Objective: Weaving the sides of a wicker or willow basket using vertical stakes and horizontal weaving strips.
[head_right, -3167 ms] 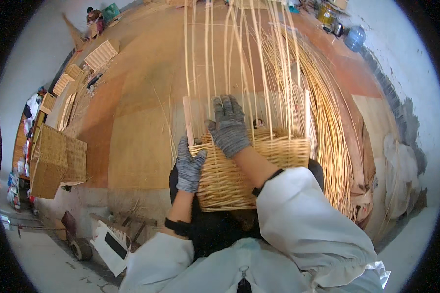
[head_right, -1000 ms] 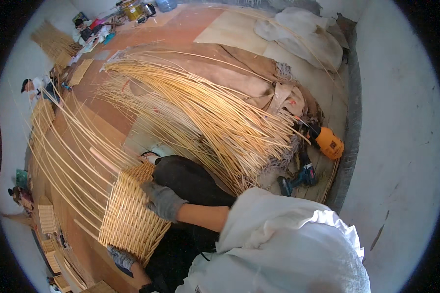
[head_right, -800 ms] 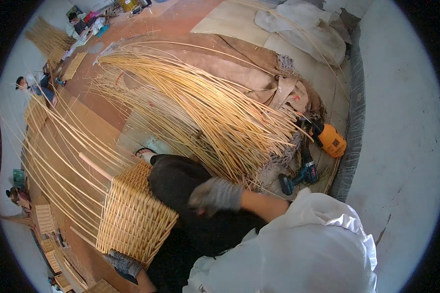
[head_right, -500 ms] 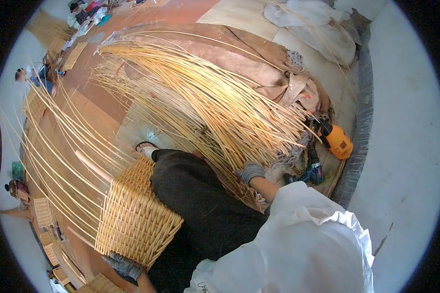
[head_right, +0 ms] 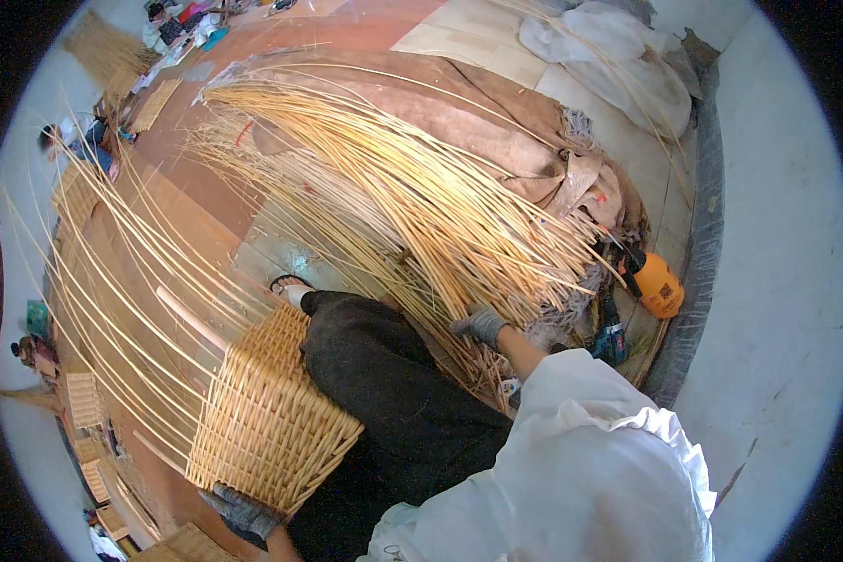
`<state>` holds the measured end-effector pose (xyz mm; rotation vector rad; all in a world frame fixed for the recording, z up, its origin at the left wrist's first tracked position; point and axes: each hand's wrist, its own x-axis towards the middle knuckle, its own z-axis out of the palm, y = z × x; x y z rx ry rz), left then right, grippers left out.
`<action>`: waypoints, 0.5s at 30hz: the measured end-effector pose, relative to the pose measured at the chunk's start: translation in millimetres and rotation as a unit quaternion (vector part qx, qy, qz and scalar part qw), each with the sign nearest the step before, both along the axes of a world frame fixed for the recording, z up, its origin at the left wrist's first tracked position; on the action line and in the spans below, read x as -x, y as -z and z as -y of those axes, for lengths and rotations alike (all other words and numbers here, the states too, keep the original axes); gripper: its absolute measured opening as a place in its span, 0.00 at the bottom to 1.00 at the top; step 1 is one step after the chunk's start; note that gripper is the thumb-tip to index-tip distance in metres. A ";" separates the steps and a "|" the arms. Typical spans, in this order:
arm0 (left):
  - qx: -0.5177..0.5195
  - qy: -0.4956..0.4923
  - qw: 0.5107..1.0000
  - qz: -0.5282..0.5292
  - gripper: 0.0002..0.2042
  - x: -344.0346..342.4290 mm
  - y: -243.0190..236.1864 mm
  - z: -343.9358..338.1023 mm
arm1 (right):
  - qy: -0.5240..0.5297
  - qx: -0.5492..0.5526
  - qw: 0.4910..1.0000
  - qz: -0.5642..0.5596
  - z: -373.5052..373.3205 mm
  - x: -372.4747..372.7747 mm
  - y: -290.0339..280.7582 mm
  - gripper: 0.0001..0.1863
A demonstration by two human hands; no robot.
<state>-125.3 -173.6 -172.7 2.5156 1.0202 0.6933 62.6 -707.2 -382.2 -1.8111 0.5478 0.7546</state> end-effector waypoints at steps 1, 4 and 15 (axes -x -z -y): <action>0.009 0.001 1.000 -0.002 0.28 0.9 0.1 0.8 | 0.040 -0.070 0.997 -0.004 7.3 0.6 0.5 0.25; 0.044 0.001 0.999 0.010 0.28 2.7 -6.8 9.0 | 0.112 -0.247 0.962 -0.030 15.6 -5.7 -49.2 0.19; -0.060 -0.024 0.998 -0.009 0.27 -13.0 -15.7 23.3 | 0.075 -0.484 0.867 -0.089 34.4 -32.2 -97.6 0.24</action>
